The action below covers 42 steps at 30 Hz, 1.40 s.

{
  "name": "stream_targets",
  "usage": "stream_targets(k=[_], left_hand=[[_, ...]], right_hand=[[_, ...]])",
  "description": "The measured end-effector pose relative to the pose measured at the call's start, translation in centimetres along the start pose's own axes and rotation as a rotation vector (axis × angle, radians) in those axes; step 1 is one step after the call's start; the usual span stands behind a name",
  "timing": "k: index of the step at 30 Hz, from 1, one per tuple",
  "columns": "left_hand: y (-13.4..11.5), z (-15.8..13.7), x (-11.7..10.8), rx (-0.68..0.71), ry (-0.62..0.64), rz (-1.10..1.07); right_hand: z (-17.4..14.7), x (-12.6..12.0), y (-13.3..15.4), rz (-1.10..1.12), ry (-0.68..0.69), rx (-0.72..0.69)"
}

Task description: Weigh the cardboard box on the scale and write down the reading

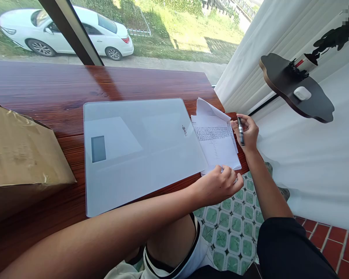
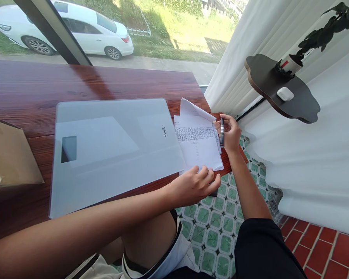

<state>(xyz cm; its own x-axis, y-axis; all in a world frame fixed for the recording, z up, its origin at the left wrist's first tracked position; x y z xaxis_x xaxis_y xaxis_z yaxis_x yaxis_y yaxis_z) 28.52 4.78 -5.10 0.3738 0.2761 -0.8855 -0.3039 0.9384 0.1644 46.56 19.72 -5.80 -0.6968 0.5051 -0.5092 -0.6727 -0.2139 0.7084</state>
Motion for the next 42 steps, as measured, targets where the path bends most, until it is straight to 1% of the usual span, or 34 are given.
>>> stream_targets(k=[7, 11, 13, 17, 19, 24, 28, 32, 37, 42], left_hand=[[-0.1, 0.0, 0.1, 0.003, 0.023, 0.003], [-0.1, 0.0, 0.1, 0.002, 0.021, -0.012], [-0.1, 0.0, 0.2, 0.002, 0.029, -0.023], [0.0, 0.0, 0.4, 0.011, 0.090, -0.054], [0.0, 0.0, 0.3, 0.011, 0.108, -0.066], [0.1, 0.0, 0.2, 0.008, 0.111, -0.051], [0.1, -0.1, 0.3, 0.010, 0.126, -0.054], [0.2, -0.2, 0.3, 0.008, 0.097, -0.046], [0.3, -0.3, 0.3, 0.016, 0.090, -0.007], [-0.2, -0.3, -0.4, 0.097, 0.053, 0.022]], right_hand=[[-0.1, 0.8, -1.0, 0.061, 0.084, 0.046], [-0.1, 1.0, -1.1, 0.039, 0.112, 0.066], [-0.1, 1.0, -0.9, -0.004, 0.122, 0.034], [-0.2, 0.9, 0.3, -0.175, 0.117, -0.116], [-0.2, 1.0, 0.7, -0.219, 0.114, -0.165], [-0.4, 1.5, 1.2, -0.189, 0.155, -0.169], [-0.3, 1.5, 1.9, -0.223, 0.135, -0.216], [0.0, 1.2, 1.8, -0.271, 0.083, -0.199], [0.2, 0.9, 1.1, -0.286, 0.012, -0.162], [0.4, 1.4, -0.5, -0.314, 0.024, -0.076]])
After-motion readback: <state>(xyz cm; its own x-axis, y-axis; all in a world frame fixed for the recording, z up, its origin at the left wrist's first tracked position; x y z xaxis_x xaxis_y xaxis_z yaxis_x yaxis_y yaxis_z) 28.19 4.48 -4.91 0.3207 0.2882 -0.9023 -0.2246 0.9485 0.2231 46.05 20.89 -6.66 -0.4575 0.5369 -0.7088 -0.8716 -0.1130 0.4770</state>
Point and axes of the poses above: each hand's wrist, its own z-axis towards the middle knuckle, its own x-axis out of the palm, y = z × x, the point moved 7 cm from there along z, towards the middle knuckle, and after that the axes turned 1 degree about -x, right-handed, at the moved point
